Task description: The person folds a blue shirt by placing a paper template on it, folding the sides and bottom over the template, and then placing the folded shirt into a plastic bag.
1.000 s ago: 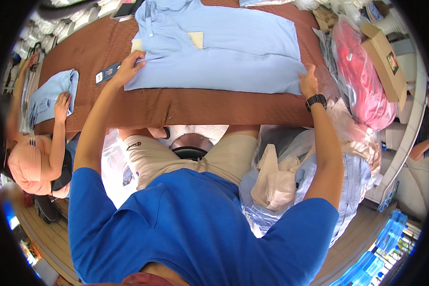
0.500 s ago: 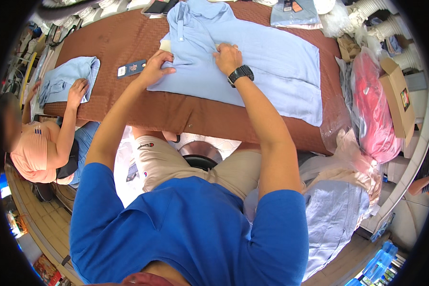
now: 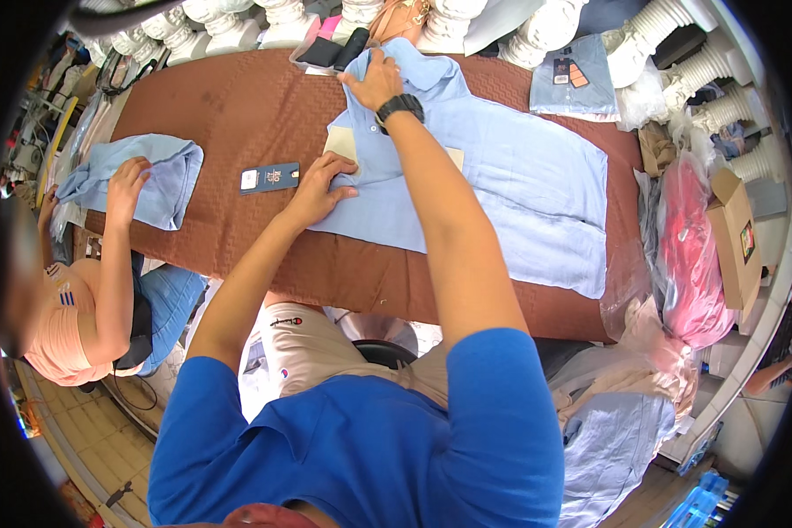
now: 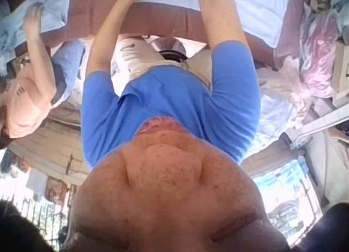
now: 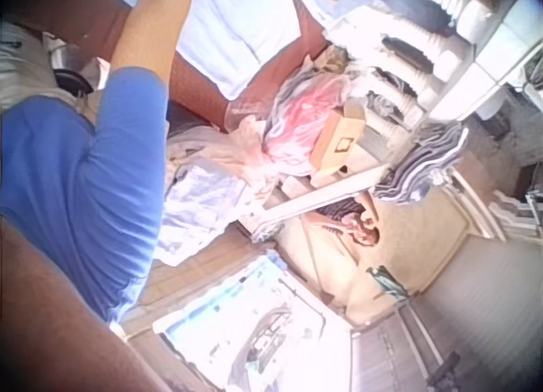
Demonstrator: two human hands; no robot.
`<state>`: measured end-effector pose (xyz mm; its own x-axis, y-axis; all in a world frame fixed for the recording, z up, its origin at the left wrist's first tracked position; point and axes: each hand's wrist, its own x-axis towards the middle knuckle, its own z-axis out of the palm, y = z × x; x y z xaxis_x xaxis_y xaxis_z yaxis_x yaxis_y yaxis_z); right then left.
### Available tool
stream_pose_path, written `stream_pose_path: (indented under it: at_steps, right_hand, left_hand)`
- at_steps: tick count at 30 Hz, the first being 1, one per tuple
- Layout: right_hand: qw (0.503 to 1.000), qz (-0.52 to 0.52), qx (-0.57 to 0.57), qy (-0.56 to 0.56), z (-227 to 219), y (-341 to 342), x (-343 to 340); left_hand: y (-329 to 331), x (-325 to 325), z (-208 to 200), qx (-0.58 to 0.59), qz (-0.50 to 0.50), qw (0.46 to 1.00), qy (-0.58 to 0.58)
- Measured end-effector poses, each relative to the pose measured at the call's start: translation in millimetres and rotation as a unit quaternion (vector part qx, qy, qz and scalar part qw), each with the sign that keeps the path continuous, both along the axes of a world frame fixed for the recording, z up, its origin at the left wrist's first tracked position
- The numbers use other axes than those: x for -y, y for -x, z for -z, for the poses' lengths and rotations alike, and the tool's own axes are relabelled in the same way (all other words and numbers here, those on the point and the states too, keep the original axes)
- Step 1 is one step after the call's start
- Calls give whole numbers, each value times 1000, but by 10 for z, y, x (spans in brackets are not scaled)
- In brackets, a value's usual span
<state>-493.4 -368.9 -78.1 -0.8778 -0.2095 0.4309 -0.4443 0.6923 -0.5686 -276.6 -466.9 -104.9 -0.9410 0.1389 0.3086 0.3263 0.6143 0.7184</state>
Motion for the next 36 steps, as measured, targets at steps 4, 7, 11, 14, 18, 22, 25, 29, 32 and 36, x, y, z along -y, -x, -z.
stream_pose_path:
  at_steps: [4, 7, 11, 14, 18, 22, 25, 29, 32, 36]
  right_hand:
    - [998, -1, 61, 10, -114, 531, -65]
    - [983, -32, 71, 166, -559, 660, -244]
    - [939, -107, 186, 269, -1223, 466, -845]
    - [937, -107, 196, 269, -1570, 102, -1538]
    - [946, -80, 197, 245, -1693, -418, -2312]
    - [947, -58, 196, 248, -1712, -1019, -2744]
    - [930, -24, 195, 311, -1819, -1683, -2900]
    - [885, 40, 287, 364, -1209, -2201, -3238]
    - [898, 100, 351, 245, -635, -2337, -3535]
    - [950, 236, 186, -88, -236, -2434, -3576]
  left_hand:
    - [97, -33, -31, -9, 21, 1000, -18]
    - [87, -1, 26, 8, 5, 1000, -16]
    - [54, 81, 91, 37, -17, 999, -11]
    - [85, 25, -65, 57, -13, 998, -10]
    - [159, -19, -112, 127, -8, 992, -2]
    - [197, 2, 24, 143, -23, 989, -26]
    - [224, 0, 68, 146, -18, 988, -48]
    - [277, 39, 125, 166, 12, 984, -63]
    - [272, 73, 135, 181, 29, 980, -75]
    - [273, 114, 122, 132, 59, 988, 46]
